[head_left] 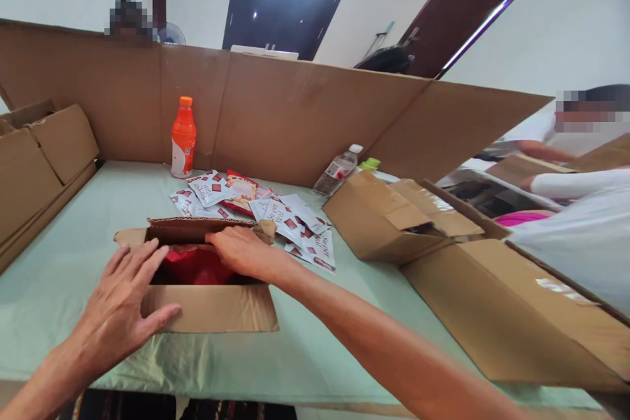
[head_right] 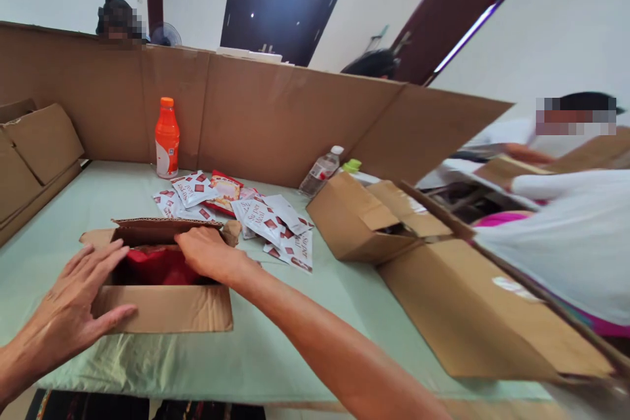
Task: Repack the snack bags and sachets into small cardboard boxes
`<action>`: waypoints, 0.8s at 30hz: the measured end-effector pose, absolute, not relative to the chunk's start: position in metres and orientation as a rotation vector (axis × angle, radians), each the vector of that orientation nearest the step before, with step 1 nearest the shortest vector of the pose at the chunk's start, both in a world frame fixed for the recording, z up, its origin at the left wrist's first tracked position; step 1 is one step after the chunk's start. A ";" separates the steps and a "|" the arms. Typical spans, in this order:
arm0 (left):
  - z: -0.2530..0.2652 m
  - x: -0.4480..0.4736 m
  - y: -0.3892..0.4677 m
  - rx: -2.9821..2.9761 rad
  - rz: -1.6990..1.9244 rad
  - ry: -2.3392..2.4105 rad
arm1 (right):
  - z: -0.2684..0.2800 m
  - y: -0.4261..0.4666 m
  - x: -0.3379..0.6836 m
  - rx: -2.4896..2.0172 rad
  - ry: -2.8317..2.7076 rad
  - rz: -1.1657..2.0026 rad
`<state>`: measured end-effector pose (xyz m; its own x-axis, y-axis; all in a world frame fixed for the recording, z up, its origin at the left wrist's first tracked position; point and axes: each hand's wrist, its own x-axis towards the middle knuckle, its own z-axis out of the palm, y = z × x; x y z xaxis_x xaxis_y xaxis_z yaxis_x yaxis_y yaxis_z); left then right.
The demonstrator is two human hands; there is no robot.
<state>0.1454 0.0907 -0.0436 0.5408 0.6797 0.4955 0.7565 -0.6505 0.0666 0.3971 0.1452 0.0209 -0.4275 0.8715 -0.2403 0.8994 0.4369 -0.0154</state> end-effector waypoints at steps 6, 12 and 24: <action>-0.042 0.144 0.091 -2.720 -0.597 -1.263 | 0.024 0.116 0.416 1.612 2.663 -0.128; -0.035 0.147 0.096 -2.737 -0.633 -1.136 | 0.026 0.111 0.426 1.375 2.791 -0.680; -0.009 0.164 0.112 -2.943 -0.451 -0.964 | 0.016 0.122 0.436 1.595 2.881 -0.652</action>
<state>0.1644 0.1120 -0.0088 0.7687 0.5775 0.2752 0.5811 -0.8102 0.0772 0.4360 0.1220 0.0165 -0.5306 0.8476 0.0006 0.7648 0.4791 -0.4308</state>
